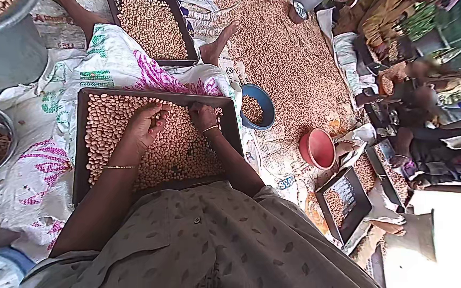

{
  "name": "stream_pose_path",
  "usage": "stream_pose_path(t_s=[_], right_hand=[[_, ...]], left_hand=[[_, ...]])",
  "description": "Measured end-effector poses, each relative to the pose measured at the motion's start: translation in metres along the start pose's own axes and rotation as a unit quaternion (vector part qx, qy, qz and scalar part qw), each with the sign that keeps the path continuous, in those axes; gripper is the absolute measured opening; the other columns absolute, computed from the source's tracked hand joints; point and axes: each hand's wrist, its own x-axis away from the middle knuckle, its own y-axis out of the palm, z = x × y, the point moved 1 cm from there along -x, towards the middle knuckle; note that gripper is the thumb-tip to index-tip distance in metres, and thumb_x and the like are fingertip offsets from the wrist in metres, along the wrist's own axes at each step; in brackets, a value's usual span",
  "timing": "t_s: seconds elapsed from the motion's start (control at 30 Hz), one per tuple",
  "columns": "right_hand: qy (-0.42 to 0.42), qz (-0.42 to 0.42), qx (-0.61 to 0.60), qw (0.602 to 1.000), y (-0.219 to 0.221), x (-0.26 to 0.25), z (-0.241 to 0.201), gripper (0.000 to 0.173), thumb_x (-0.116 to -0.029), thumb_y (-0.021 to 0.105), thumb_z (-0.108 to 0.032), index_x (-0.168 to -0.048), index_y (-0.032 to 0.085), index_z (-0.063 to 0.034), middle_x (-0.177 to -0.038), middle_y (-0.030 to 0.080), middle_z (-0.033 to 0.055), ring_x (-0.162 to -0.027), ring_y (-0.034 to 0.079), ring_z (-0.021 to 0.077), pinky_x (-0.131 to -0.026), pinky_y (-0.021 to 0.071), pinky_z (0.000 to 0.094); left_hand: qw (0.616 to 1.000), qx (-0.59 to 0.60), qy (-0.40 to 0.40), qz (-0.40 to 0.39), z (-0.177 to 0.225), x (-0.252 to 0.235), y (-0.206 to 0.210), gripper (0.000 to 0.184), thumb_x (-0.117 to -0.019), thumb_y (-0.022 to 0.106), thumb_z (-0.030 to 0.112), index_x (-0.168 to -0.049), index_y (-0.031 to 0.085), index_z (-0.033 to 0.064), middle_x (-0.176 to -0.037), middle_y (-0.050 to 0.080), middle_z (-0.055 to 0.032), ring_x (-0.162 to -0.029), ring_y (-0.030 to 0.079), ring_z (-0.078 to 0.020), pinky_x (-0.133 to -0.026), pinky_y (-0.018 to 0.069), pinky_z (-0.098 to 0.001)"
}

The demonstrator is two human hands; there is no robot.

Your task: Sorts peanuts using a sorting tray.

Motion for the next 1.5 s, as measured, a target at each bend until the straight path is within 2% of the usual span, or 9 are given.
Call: stream_pose_path(t_s=[0.2,0.3,0.4,0.5,0.73,0.83,0.97,1.1,1.5], right_hand=[[0.011,0.037,-0.079,0.996,0.004,-0.002,0.005,0.020,-0.0988,0.061,-0.019,-0.107,0.076,-0.0092,-0.103,0.075,0.0147,-0.100,0.071,0.0345,-0.086,0.0537,0.0580],[-0.190,0.091,-0.175,0.962,-0.001,0.019,-0.009,0.019,-0.0958,0.063,-0.012,-0.104,0.075,-0.0007,-0.094,0.074,0.0154,-0.082,0.071,0.0285,-0.076,0.0562,0.0482],[-0.360,-0.062,-0.163,0.916,0.002,0.044,-0.028,0.023,-0.0868,0.076,-0.012,-0.108,0.079,-0.0044,-0.123,0.071,0.0175,-0.125,0.061,0.0340,-0.109,0.0431,0.0544],[-0.281,-0.147,-0.015,0.948,0.001,0.052,-0.014,0.031,-0.0855,0.081,-0.019,-0.116,0.077,-0.0148,-0.148,0.056,0.0145,-0.148,0.038,0.0382,-0.118,0.0233,0.0675],[-0.093,-0.185,-0.063,0.976,-0.048,0.078,0.060,0.029,-0.0945,0.067,-0.004,-0.122,0.069,0.0057,-0.123,0.069,0.0242,-0.114,0.067,0.0357,-0.104,0.0500,0.0516],[-0.105,-0.244,-0.174,0.948,-0.057,0.100,0.054,0.021,-0.0930,0.069,-0.002,-0.112,0.073,0.0035,-0.108,0.073,0.0164,-0.091,0.068,0.0185,-0.083,0.0559,0.0371],[-0.194,-0.097,-0.153,0.964,-0.035,0.078,0.032,0.018,-0.0952,0.063,-0.003,-0.108,0.074,0.0037,-0.110,0.071,0.0208,-0.096,0.070,0.0302,-0.087,0.0572,0.0473],[-0.117,-0.100,0.015,0.988,-0.007,0.057,-0.013,0.026,-0.1025,0.055,-0.012,-0.121,0.071,-0.0046,-0.124,0.069,0.0176,-0.108,0.070,0.0359,-0.091,0.0550,0.0568],[-0.160,-0.055,0.088,0.982,0.019,0.070,-0.019,0.027,-0.1012,0.056,-0.012,-0.124,0.071,-0.0073,-0.131,0.065,0.0176,-0.112,0.068,0.0367,-0.081,0.0578,0.0522]], left_hand=[[1.000,0.005,0.025,-0.005,0.002,-0.002,-0.006,0.031,-0.1103,0.036,0.018,-0.105,0.065,0.0108,-0.080,0.063,0.0064,-0.046,0.042,0.0041,-0.039,0.0315,-0.0091],[0.999,0.009,0.045,-0.011,0.003,-0.003,-0.008,0.030,-0.1105,0.035,0.016,-0.104,0.064,0.0119,-0.079,0.062,0.0077,-0.046,0.042,0.0049,-0.039,0.0314,-0.0087],[0.998,0.007,0.058,-0.020,0.003,-0.004,-0.011,0.030,-0.1106,0.035,0.014,-0.103,0.064,0.0131,-0.079,0.061,0.0082,-0.048,0.043,0.0048,-0.040,0.0322,-0.0087],[0.998,0.016,0.062,-0.006,0.005,-0.004,-0.012,0.030,-0.1093,0.035,0.010,-0.103,0.064,0.0117,-0.078,0.060,0.0076,-0.050,0.044,0.0036,-0.042,0.0329,-0.0092],[0.997,0.028,0.067,-0.014,0.012,-0.001,-0.011,0.029,-0.1087,0.035,0.008,-0.104,0.063,0.0113,-0.077,0.060,0.0073,-0.048,0.042,0.0042,-0.040,0.0321,-0.0089],[0.997,0.029,0.070,-0.028,0.013,-0.001,-0.011,0.029,-0.1084,0.036,0.008,-0.104,0.064,0.0121,-0.076,0.059,0.0083,-0.047,0.042,0.0046,-0.039,0.0310,-0.0083],[0.997,0.027,0.071,-0.026,0.011,-0.003,-0.013,0.028,-0.1081,0.035,0.008,-0.104,0.063,0.0118,-0.076,0.059,0.0080,-0.048,0.043,0.0045,-0.040,0.0323,-0.0082],[0.998,0.023,0.065,-0.008,0.010,-0.003,-0.013,0.029,-0.1077,0.036,0.007,-0.103,0.064,0.0115,-0.077,0.060,0.0072,-0.049,0.044,0.0041,-0.041,0.0327,-0.0087],[0.999,-0.012,0.043,-0.025,0.007,-0.004,-0.011,0.029,-0.1094,0.037,0.014,-0.102,0.065,0.0139,-0.079,0.063,0.0083,-0.047,0.043,0.0048,-0.039,0.0303,-0.0085]])
